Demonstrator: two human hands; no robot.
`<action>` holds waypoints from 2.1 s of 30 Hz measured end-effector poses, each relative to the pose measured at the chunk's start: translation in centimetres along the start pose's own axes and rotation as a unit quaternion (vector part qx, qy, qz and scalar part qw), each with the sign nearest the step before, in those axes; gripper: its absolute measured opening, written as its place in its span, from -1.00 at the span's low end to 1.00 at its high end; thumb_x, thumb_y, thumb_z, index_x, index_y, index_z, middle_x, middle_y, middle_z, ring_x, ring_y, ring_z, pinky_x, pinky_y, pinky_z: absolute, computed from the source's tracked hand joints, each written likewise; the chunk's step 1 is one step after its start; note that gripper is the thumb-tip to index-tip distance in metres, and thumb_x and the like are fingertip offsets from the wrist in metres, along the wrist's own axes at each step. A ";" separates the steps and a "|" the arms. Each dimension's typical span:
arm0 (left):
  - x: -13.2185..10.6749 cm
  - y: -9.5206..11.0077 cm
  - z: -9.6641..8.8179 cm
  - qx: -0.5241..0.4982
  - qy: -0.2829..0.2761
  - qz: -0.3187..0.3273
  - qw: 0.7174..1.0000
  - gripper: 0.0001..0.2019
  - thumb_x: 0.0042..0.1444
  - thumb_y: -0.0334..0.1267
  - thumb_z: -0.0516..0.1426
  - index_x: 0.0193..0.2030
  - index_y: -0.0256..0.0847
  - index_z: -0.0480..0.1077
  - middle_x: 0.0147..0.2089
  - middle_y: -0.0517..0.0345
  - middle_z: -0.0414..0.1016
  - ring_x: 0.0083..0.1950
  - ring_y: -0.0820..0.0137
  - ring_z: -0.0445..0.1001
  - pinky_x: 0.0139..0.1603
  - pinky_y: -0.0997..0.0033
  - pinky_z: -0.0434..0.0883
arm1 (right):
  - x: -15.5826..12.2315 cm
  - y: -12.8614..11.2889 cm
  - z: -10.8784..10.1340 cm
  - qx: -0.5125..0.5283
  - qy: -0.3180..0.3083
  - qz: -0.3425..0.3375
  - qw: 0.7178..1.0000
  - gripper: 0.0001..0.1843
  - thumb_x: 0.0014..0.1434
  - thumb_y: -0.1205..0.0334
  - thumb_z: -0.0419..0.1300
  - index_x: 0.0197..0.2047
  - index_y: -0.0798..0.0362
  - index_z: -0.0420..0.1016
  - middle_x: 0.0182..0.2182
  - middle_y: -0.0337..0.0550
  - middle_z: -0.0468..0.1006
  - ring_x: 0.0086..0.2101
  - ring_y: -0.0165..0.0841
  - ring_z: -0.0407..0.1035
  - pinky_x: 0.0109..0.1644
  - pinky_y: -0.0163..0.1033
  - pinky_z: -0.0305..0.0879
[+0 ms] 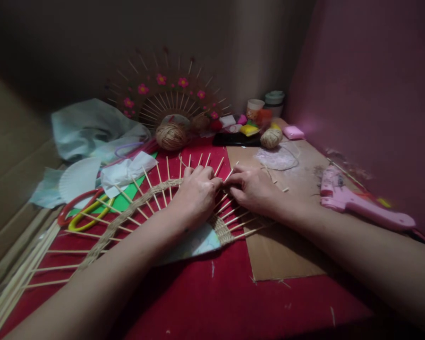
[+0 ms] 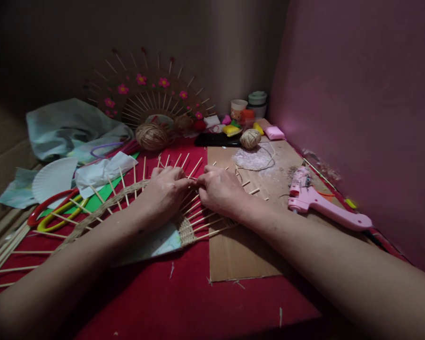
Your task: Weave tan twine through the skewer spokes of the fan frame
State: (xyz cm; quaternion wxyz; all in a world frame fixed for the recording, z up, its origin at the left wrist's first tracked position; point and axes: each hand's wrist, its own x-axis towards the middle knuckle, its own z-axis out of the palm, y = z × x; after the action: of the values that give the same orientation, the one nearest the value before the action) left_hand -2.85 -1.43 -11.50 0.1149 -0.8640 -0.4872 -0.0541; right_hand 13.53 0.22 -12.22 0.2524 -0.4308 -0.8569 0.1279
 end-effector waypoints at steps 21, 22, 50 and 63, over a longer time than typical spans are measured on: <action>0.4 -0.4 0.3 -0.042 0.033 -0.064 0.997 -0.80 0.16 -0.27 0.00 -0.27 -0.20 0.44 -0.28 0.05 0.41 -0.22 0.25 0.30 -0.25 0.27 0.12 | -0.1 0.2 0.2 0.005 0.029 -0.014 0.999 -0.75 0.05 0.41 0.05 -0.32 0.09 0.57 -0.37 -0.13 0.46 -0.38 -0.41 0.33 -0.28 -0.30 0.18; 0.4 -0.4 0.3 -0.041 0.031 -0.062 0.997 -0.80 0.16 -0.27 -0.01 -0.27 -0.19 0.45 -0.29 0.05 0.41 -0.22 0.24 0.30 -0.26 0.26 0.12 | -0.1 0.1 0.2 0.003 0.025 -0.014 1.000 -0.75 0.05 0.41 0.06 -0.33 0.09 0.57 -0.37 -0.13 0.46 -0.39 -0.41 0.33 -0.29 -0.30 0.18; 0.2 0.2 0.7 -0.033 0.025 -0.059 0.997 -0.82 0.17 -0.32 -0.03 -0.23 -0.19 0.39 -0.25 0.05 0.42 -0.22 0.23 0.31 -0.25 0.25 0.11 | 0.4 0.2 -0.6 0.060 0.161 -0.043 0.984 -0.82 -0.09 0.53 0.05 -0.38 0.12 0.30 -0.48 -0.23 0.32 -0.46 -0.43 0.19 -0.37 -0.32 0.11; 0.1 0.6 0.9 -0.034 0.026 -0.031 0.999 -0.84 0.17 -0.34 -0.02 -0.29 -0.22 0.38 -0.28 0.02 0.36 -0.21 0.21 0.29 -0.24 0.22 0.14 | -1.7 -3.6 -6.9 0.186 0.180 -0.055 0.964 -0.83 0.13 0.33 0.16 -0.50 0.08 0.35 -0.60 -0.30 0.32 -0.57 -0.50 0.18 -0.53 -0.34 0.11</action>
State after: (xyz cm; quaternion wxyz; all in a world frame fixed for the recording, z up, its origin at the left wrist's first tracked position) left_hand -2.31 -1.38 -12.38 0.0964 -0.8500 -0.5089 -0.0961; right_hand 15.66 -3.25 -5.42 0.4847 -0.3441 -0.7810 0.1915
